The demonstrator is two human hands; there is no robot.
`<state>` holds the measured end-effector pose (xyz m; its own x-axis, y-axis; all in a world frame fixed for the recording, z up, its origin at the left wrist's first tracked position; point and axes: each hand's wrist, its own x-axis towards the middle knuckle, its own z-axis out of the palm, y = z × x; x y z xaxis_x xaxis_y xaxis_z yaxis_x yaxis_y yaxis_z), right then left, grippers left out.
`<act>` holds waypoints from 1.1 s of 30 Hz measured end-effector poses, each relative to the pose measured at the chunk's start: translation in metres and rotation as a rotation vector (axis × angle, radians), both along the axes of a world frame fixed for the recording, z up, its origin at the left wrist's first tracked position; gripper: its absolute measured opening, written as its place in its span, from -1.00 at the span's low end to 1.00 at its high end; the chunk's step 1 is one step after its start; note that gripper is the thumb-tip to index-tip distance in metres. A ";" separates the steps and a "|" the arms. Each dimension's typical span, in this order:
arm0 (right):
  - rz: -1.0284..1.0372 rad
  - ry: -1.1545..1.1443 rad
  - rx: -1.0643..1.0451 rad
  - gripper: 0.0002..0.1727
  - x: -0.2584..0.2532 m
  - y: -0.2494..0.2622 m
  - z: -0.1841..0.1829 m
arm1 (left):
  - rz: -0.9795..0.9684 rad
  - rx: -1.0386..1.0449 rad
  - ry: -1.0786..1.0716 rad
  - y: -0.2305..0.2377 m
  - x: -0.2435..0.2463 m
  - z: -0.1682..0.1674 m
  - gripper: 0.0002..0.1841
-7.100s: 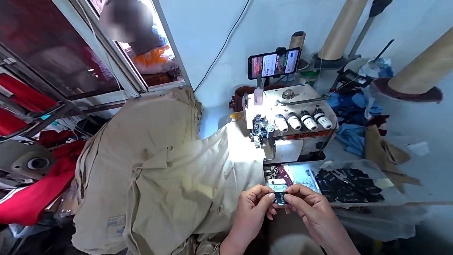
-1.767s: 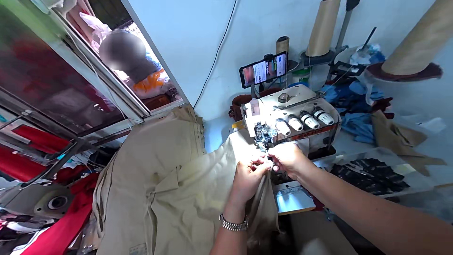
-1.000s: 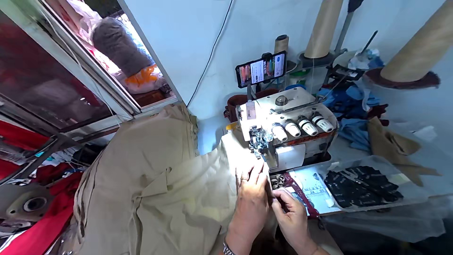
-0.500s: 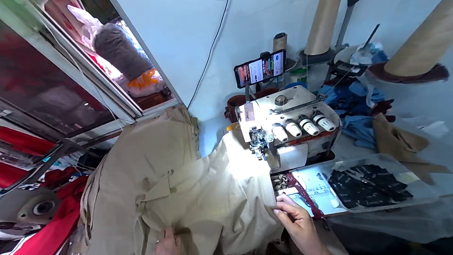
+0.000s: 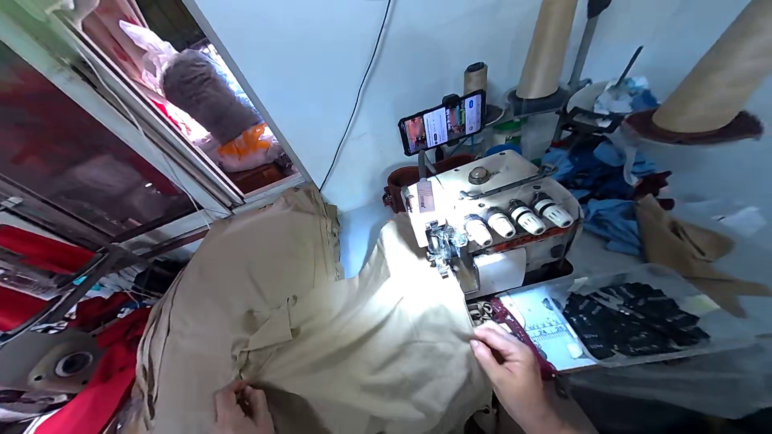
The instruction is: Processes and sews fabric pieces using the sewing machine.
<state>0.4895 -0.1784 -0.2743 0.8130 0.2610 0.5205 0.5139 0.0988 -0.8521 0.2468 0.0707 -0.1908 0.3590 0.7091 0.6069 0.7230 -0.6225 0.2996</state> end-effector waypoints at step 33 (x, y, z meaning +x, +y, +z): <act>0.165 -0.025 -0.183 -0.72 -0.076 -0.111 -0.080 | -0.004 -0.288 0.053 0.052 0.017 -0.021 -0.66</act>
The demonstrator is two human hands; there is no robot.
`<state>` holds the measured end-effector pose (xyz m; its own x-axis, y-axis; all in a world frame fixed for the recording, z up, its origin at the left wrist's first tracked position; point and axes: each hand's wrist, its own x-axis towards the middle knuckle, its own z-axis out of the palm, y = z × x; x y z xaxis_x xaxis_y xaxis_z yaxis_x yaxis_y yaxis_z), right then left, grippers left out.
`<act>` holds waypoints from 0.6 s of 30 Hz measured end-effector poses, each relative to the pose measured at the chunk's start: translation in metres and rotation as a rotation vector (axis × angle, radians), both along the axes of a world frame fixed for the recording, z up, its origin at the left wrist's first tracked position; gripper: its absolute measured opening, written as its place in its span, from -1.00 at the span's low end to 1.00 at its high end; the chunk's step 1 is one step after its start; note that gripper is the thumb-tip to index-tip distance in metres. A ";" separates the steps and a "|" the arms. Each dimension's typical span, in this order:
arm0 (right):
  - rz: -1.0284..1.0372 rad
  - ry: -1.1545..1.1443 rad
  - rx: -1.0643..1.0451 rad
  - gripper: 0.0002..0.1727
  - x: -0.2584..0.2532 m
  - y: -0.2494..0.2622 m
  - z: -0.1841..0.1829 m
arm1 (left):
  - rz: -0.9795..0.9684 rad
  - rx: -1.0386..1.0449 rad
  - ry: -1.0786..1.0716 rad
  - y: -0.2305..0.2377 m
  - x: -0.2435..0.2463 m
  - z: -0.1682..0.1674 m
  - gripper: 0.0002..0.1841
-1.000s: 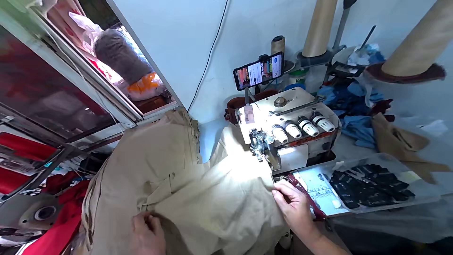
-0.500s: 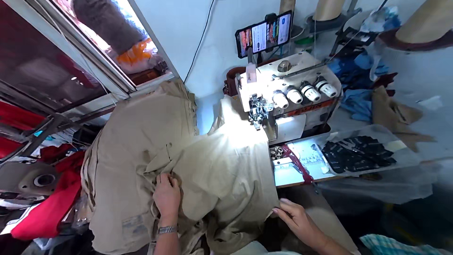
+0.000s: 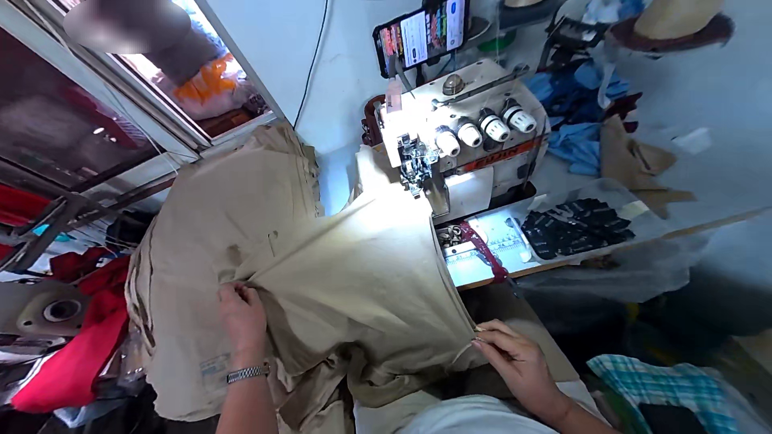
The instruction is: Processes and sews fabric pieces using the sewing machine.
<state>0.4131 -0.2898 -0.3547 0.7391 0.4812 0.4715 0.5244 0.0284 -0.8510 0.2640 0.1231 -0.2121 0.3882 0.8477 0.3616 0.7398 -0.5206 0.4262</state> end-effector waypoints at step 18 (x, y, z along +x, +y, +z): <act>0.057 0.607 -0.129 -0.59 0.008 -0.005 0.030 | -0.465 -0.314 -0.287 -0.055 -0.010 0.008 -0.61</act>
